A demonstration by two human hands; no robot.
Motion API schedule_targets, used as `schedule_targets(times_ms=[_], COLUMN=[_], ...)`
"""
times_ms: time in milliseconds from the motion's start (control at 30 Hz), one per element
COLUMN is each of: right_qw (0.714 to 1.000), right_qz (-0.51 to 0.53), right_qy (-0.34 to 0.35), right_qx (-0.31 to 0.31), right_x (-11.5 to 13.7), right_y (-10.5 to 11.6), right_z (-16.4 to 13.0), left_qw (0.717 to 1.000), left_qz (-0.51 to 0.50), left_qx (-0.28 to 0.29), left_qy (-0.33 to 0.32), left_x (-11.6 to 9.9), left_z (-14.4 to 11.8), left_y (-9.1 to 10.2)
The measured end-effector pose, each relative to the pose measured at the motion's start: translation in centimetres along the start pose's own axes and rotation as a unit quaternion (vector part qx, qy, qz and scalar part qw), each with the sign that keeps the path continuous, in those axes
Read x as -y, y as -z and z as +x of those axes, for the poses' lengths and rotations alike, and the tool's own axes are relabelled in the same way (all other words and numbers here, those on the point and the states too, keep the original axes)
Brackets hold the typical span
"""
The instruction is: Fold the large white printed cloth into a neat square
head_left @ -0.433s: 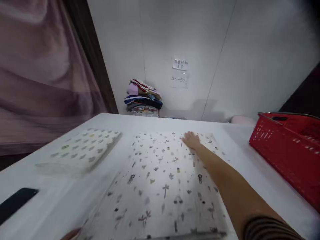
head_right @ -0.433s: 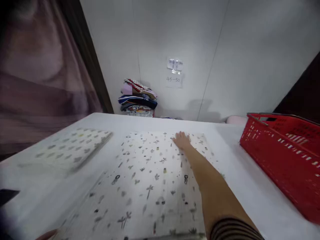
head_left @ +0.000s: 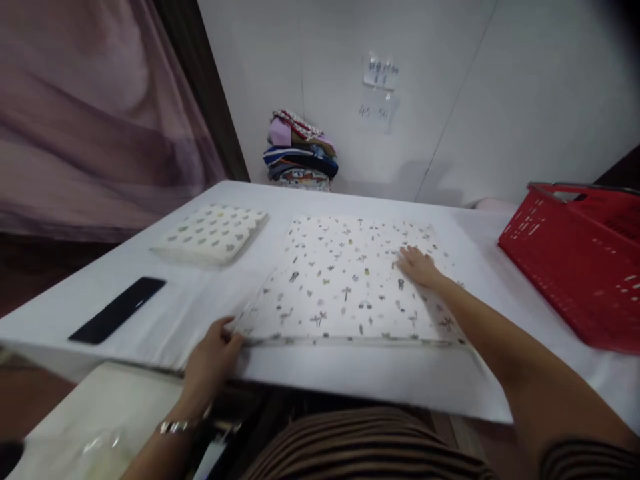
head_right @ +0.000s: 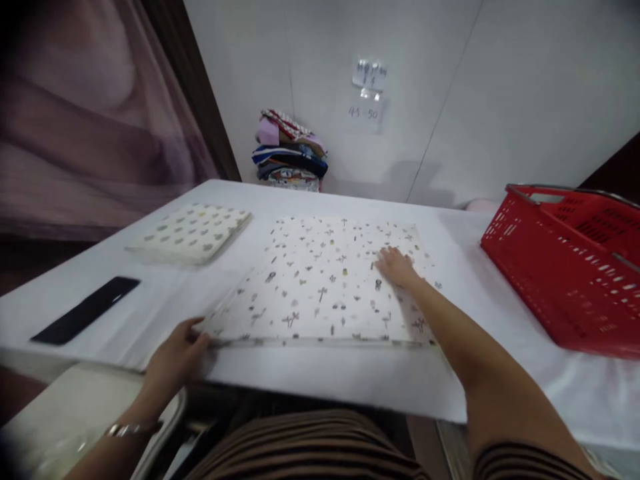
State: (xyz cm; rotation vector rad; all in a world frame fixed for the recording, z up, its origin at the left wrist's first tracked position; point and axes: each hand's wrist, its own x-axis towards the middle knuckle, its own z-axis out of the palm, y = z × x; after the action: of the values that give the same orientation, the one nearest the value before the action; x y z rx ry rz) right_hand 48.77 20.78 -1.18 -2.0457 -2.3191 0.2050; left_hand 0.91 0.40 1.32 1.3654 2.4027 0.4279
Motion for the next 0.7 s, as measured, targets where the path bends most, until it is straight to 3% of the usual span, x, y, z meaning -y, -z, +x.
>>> schedule_targets(times_ms=[200,267,367,500,633,700], right_qw=[0.994,0.985,0.968,0.942,0.909,0.887], right_qz=[0.017,0.042,0.090,0.164,0.272,0.319], right_qy=[-0.072,-0.110,-0.177,-0.245,-0.295,-0.323], right_qx=[-0.086,-0.123,-0.154,-0.162,-0.110,-0.087], right_x=[-8.5,-10.2,-10.9,-9.8,-8.4,-7.7], right_y=[-1.4,-1.7,-1.8,-1.1,0.4,1.2], right_z=[-13.3,-17.3,-21.9,-24.3,-23.9,-23.3], left_qw=[0.999,0.999,0.999,0.999,0.998,0.996], left_qz=[-0.021,-0.022,-0.010,0.020,0.064,0.078], left_qx=[-0.027,-0.031,-0.025,-0.001,-0.003,-0.032], left_qy=[-0.017,-0.020,-0.019,-0.029,-0.019,-0.034], left_x=[-0.4,-0.3,-0.5,-1.0,-0.8,-0.3], left_z=[-0.4,-0.4,-0.3,-0.2,0.6,1.4], left_y=[0.0,-0.2,0.0,0.8,0.9,0.5])
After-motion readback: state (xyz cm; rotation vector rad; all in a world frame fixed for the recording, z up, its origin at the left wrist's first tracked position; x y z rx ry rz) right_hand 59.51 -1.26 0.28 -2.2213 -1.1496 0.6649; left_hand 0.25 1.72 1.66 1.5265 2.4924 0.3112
